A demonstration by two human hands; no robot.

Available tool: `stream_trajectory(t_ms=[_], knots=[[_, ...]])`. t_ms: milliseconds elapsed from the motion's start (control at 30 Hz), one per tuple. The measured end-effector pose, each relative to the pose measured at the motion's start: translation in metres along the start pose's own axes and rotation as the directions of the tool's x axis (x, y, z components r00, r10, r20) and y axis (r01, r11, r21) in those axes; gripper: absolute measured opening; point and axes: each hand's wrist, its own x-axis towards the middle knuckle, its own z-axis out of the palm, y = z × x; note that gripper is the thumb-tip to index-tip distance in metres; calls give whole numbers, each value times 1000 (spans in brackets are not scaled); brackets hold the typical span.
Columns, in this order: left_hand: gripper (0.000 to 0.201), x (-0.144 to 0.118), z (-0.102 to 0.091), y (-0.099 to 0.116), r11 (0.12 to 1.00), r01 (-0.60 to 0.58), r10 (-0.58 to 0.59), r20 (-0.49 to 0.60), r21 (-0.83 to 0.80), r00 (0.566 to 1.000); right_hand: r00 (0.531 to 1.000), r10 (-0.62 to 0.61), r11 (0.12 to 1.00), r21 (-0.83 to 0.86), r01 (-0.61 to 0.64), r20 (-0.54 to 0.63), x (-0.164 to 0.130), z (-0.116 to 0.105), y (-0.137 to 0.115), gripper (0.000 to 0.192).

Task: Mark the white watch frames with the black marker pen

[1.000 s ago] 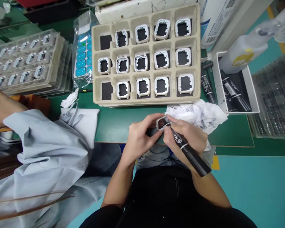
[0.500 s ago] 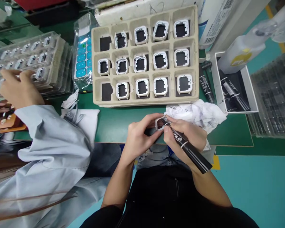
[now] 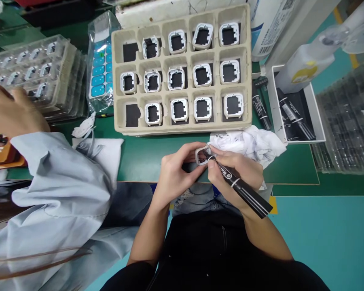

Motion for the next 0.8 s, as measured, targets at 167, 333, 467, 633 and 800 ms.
stream_trajectory(t_ms=[167, 333, 467, 633, 800], knots=[[39, 1, 1, 2, 999, -37, 37, -11, 0, 999, 1000, 3, 1000, -23, -3, 4, -1, 1, 0, 20], [41, 2, 1, 3, 999, -47, 47, -10, -11, 999, 1000, -1, 999, -38, 1, 4, 1, -1, -1, 20], [39, 2, 0, 3, 999, -45, 45, -4, -5, 999, 1000, 5, 1000, 2, -5, -10, 2, -2, -1, 19], [38, 2, 0, 3, 999, -52, 52, -3, 11, 999, 1000, 20, 1000, 12, -20, -6, 2, -2, 0, 20], [36, 0, -1, 3, 997, -52, 52, 2, 59, 999, 1000, 24, 999, 23, -24, -5, 2, -2, -1, 19]])
